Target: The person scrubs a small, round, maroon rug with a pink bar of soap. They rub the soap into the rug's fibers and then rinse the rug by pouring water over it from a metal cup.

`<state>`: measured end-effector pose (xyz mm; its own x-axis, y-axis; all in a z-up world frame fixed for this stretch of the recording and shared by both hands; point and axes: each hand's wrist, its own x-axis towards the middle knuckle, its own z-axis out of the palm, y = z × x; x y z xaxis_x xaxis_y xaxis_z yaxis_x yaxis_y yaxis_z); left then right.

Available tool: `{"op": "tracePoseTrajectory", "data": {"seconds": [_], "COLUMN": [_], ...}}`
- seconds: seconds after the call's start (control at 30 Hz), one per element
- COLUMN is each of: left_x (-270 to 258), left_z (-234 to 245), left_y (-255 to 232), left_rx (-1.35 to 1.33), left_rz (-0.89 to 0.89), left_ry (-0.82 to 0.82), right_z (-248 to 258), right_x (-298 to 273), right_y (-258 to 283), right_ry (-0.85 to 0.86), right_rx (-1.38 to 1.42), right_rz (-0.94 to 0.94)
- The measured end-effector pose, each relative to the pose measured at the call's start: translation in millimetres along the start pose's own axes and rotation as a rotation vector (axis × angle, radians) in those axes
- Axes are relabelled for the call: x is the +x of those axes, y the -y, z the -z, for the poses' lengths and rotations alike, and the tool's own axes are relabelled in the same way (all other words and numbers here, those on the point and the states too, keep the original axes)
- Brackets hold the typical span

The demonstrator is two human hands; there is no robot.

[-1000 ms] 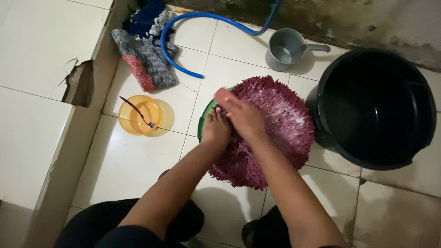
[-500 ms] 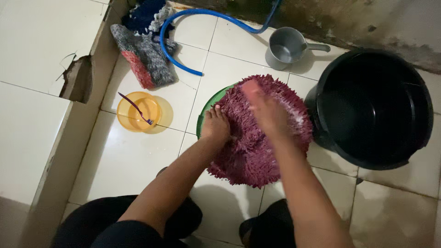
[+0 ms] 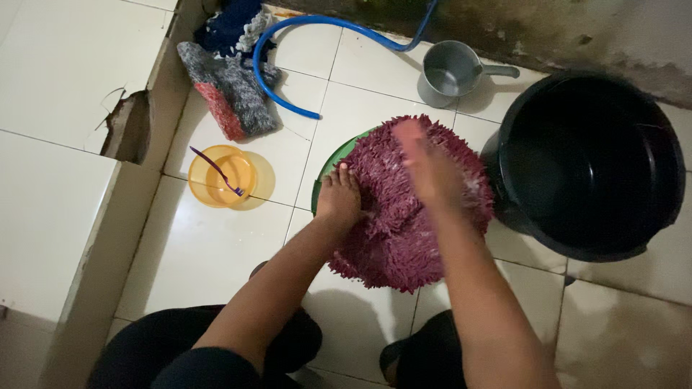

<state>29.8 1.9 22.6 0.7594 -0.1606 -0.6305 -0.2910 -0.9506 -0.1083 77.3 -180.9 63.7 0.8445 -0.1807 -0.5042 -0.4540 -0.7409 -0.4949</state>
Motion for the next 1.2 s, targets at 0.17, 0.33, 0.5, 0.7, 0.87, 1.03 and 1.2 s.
{"op": "tracePoseTrajectory", "data": {"seconds": [0.17, 0.33, 0.5, 0.7, 0.87, 1.03, 1.2], "left_x": [6.6, 7.3, 5.1, 33.5, 22.3, 3.9, 10.2], "left_z": [-16.2, -15.9, -14.9, -45.0, -34.7, -8.0, -10.6], "left_y": [2.5, 2.6, 2.6, 2.1, 1.7, 1.6, 1.7], "left_rx": [0.058, 0.002, -0.015, -0.026, -0.011, -0.001, -0.001], "left_rz": [-0.017, -0.014, -0.008, 0.0, 0.007, 0.007, -0.006], "left_ry": [-0.086, -0.054, -0.076, -0.238, -0.097, -0.091, -0.03], "right_z": [-33.5, -1.5, 9.6, -35.5, 2.4, 16.9, -25.1], "right_x": [-33.2, -17.1, 13.4, -29.5, -29.9, 34.9, 2.3], "right_y": [38.7, 22.7, 2.3, 36.5, 21.1, -28.6, -18.8], "right_ry": [0.12, -0.06, -0.108, 0.033, 0.008, -0.281, -0.058], "right_rx": [-0.08, -0.023, -0.411, -0.186, 0.108, -0.529, -0.253], "right_rz": [0.354, 0.154, 0.31, 0.326, -0.07, 0.336, 0.353]}}
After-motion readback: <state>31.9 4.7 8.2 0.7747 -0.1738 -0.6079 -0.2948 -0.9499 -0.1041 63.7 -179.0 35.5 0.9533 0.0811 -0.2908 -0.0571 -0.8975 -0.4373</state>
